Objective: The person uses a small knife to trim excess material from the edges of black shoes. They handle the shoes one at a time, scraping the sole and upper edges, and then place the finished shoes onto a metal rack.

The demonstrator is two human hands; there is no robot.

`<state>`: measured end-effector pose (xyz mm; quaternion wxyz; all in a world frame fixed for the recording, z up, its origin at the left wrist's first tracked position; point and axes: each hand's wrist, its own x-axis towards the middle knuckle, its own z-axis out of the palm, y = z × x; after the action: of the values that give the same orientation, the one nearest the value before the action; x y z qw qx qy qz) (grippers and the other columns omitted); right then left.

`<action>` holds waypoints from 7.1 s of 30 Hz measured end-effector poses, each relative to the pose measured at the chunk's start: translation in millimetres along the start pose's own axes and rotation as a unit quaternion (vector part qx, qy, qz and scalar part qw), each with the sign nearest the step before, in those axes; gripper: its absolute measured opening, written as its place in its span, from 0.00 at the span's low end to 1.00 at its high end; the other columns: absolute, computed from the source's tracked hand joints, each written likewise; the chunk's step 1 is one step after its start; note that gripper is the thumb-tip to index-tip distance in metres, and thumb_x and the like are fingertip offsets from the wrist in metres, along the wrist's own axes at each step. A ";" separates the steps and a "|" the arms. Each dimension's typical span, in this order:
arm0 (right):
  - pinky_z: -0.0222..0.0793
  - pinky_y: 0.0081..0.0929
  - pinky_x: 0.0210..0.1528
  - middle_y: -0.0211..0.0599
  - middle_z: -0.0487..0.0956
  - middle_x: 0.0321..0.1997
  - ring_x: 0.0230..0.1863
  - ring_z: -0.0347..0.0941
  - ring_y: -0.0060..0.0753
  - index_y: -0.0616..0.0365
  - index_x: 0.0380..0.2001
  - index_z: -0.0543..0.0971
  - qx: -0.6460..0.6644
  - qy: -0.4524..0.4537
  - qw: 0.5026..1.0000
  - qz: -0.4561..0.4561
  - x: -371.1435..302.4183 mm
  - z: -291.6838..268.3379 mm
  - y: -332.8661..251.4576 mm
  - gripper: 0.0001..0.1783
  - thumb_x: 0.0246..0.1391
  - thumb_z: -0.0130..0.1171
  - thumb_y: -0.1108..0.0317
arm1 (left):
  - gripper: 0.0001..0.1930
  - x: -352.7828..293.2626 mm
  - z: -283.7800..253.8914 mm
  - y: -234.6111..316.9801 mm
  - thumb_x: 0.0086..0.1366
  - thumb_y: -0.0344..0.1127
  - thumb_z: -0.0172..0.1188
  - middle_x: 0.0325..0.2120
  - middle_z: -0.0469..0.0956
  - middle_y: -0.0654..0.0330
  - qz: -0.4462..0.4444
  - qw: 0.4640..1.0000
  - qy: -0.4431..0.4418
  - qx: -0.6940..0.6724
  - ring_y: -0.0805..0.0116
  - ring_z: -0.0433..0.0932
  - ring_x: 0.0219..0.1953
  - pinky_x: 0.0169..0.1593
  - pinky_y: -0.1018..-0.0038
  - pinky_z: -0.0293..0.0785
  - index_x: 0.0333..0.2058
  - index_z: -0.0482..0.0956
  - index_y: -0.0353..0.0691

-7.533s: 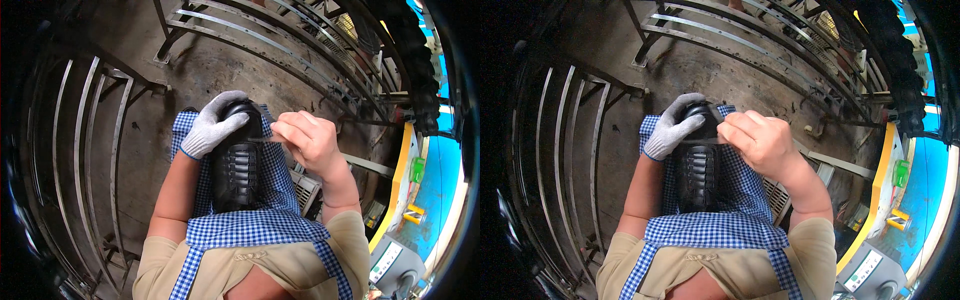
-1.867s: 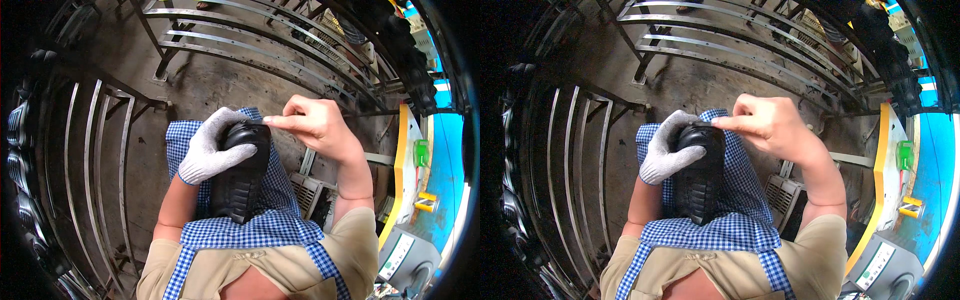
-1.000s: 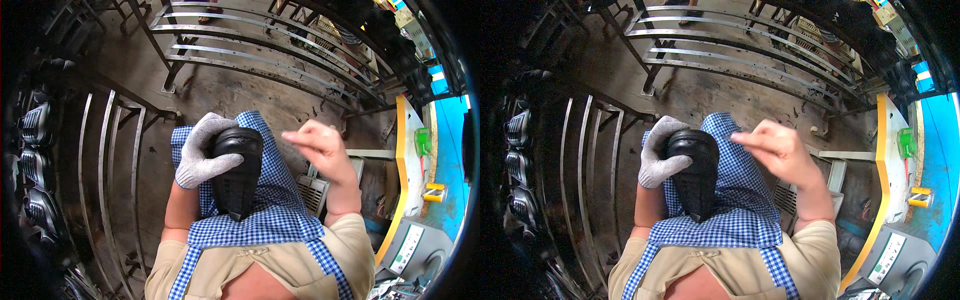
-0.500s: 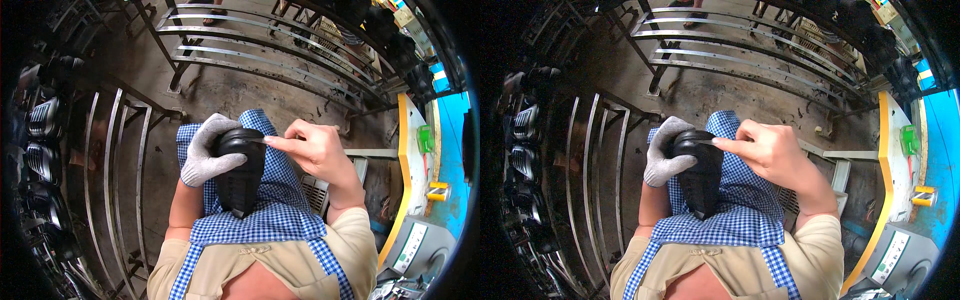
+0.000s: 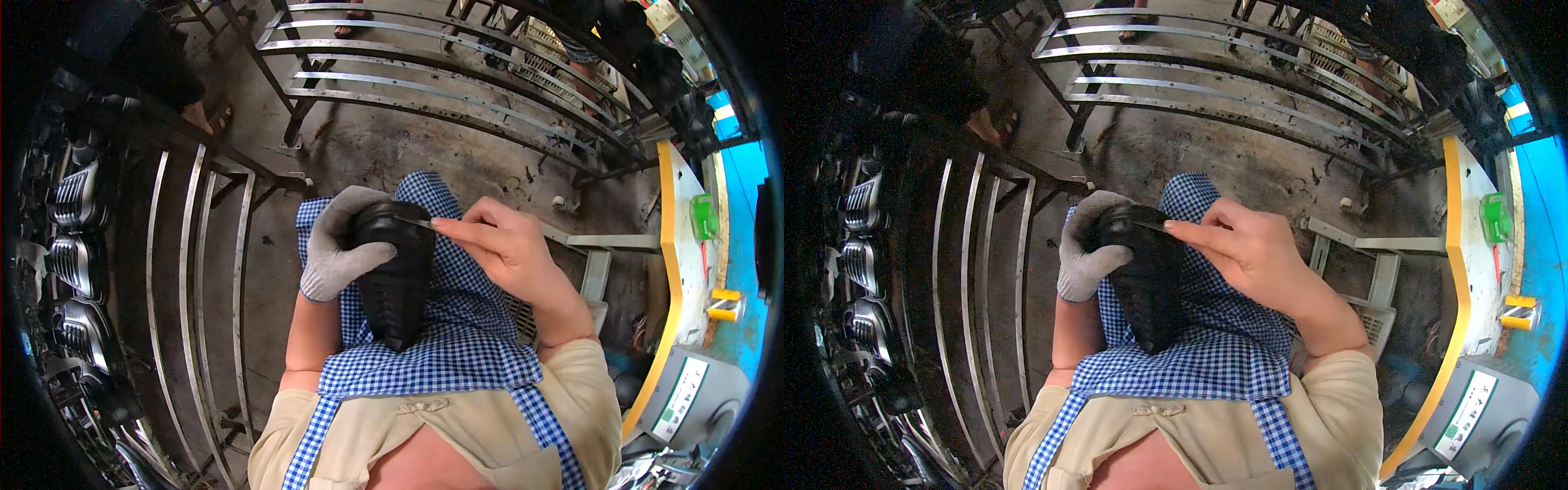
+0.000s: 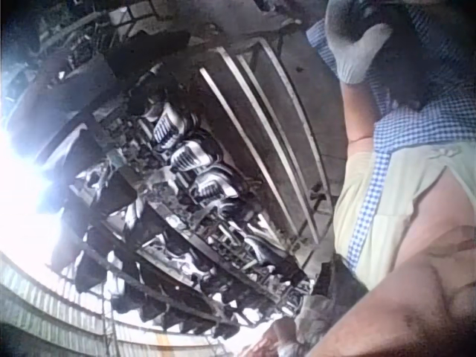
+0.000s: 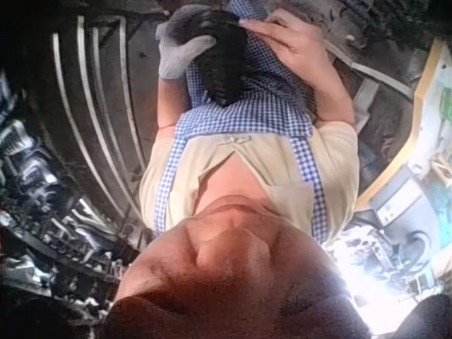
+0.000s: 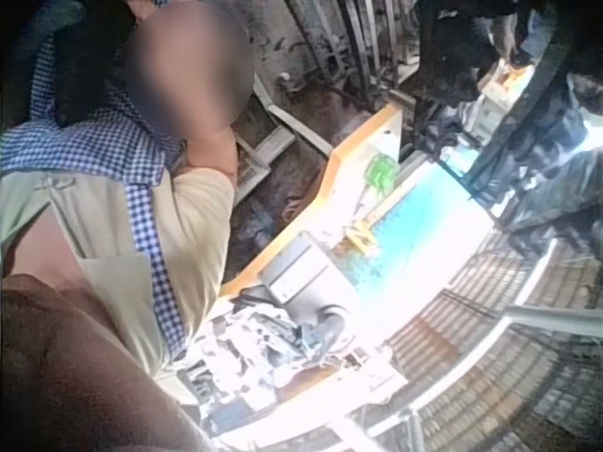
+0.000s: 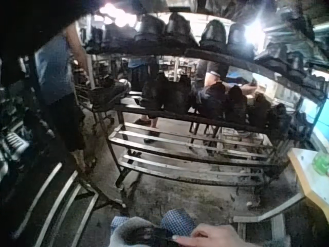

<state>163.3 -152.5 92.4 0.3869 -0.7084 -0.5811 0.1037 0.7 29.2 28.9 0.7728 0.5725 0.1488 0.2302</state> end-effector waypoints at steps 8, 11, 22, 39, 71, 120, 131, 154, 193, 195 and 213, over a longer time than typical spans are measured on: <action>0.71 0.29 0.26 0.35 0.76 0.27 0.24 0.75 0.35 0.44 0.47 0.84 0.030 0.015 0.999 -0.024 2.0 5.6 2.6 0.20 0.49 0.65 0.75 | 0.30 -2.8 -4.3 -1.0 0.41 0.29 0.74 0.42 0.78 0.60 0.003 1.000 0.005 0.018 0.66 0.77 0.47 0.54 0.69 0.72 0.47 0.78 0.36; 0.72 0.30 0.25 0.33 0.77 0.27 0.24 0.76 0.35 0.39 0.46 0.85 -0.035 0.022 0.999 -0.035 3.3 -0.4 3.7 0.21 0.47 0.66 0.73 | 0.29 -2.9 -5.1 -3.4 0.43 0.28 0.74 0.43 0.78 0.59 0.029 1.000 0.006 0.007 0.66 0.77 0.48 0.55 0.69 0.72 0.48 0.77 0.36; 0.71 0.28 0.27 0.34 0.77 0.29 0.25 0.76 0.34 0.44 0.48 0.83 -0.052 -0.019 0.995 -0.078 22.3 -8.9 -9.2 0.20 0.49 0.65 0.71 | 0.28 -14.6 -5.4 17.6 0.45 0.32 0.76 0.41 0.79 0.59 0.019 0.998 -0.012 0.051 0.67 0.78 0.47 0.54 0.69 0.73 0.47 0.77 0.36; 0.65 0.36 0.63 0.52 0.71 0.63 0.61 0.71 0.44 0.66 0.65 0.62 0.403 -0.293 0.862 -0.097 -43.1 182.0 -89.1 0.56 0.31 0.81 0.69 | 0.24 -323.8 -120.9 86.4 0.65 0.41 0.57 0.51 0.76 0.51 0.246 0.780 0.502 -0.281 0.57 0.76 0.51 0.57 0.59 0.74 0.58 0.69 0.41; 0.70 0.24 0.39 0.34 0.80 0.34 0.37 0.77 0.25 0.62 0.60 0.70 0.498 -0.420 0.739 -0.171 43.6 270.6 -344.3 0.27 0.56 0.58 0.75 | 0.36 -456.4 -151.3 207.9 0.60 0.38 0.66 0.49 0.69 0.58 0.371 0.603 0.702 -0.085 0.63 0.74 0.48 0.52 0.61 0.76 0.61 0.54 0.46; 0.45 0.14 0.16 0.18 0.68 0.21 0.17 0.54 0.09 0.59 0.45 0.80 0.481 -0.040 0.873 0.076 124.0 247.0 -121.3 0.22 0.67 0.51 0.49 | 0.14 -477.6 -149.4 68.9 0.67 0.33 0.57 0.40 0.78 0.57 0.298 0.630 0.672 -0.252 0.62 0.78 0.43 0.50 0.62 0.75 0.50 0.71 0.44; 0.48 0.12 0.22 0.24 0.76 0.38 0.20 0.53 0.09 0.52 0.51 0.78 0.376 0.031 0.926 0.029 278.6 259.6 -92.0 0.19 0.67 0.49 0.52 | 0.26 -466.1 -221.7 41.6 0.66 0.46 0.61 0.45 0.73 0.53 0.190 0.559 0.663 -0.460 0.56 0.75 0.43 0.47 0.59 0.78 0.55 0.64 0.38; 0.52 0.14 0.16 0.28 0.76 0.29 0.14 0.60 0.15 0.50 0.53 0.74 0.460 -0.026 0.875 0.150 352.8 294.4 -54.7 0.24 0.65 0.49 0.45 | 0.25 -445.0 -275.1 12.6 0.68 0.50 0.57 0.49 0.71 0.55 0.243 0.585 0.618 -0.466 0.58 0.73 0.49 0.49 0.61 0.77 0.54 0.66 0.38; 0.39 0.20 0.21 0.11 0.58 0.17 0.18 0.48 0.09 0.51 0.27 0.78 0.405 -0.101 0.908 -0.043 337.4 288.4 -51.1 0.28 0.56 0.59 0.35 | 0.24 -420.4 -365.2 -11.7 0.63 0.53 0.59 0.43 0.81 0.59 0.334 0.458 0.789 -0.238 0.61 0.81 0.39 0.45 0.64 0.78 0.47 0.79 0.38; 0.38 0.20 0.21 0.11 0.58 0.17 0.18 0.48 0.09 0.52 0.31 0.80 0.399 -0.130 0.907 -0.023 323.9 285.2 -59.3 0.32 0.52 0.59 0.30 | 0.21 -430.5 -370.2 -12.5 0.64 0.51 0.57 0.41 0.81 0.61 0.317 0.453 0.801 -0.231 0.63 0.80 0.41 0.46 0.64 0.78 0.47 0.78 0.42; 0.79 0.24 0.36 0.25 0.80 0.34 0.32 0.73 0.16 0.62 0.40 0.83 0.482 -0.171 0.859 -0.019 296.3 279.5 -76.4 0.16 0.63 0.60 0.58 | 0.16 -447.9 -388.3 -12.0 0.68 0.47 0.53 0.40 0.81 0.61 0.307 0.552 0.754 -0.182 0.63 0.79 0.42 0.50 0.65 0.75 0.44 0.79 0.42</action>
<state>29.6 236.7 43.4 0.5762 -0.3930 -0.5292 0.4832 -569.3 107.5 -114.2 0.3478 0.0478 0.4473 0.8226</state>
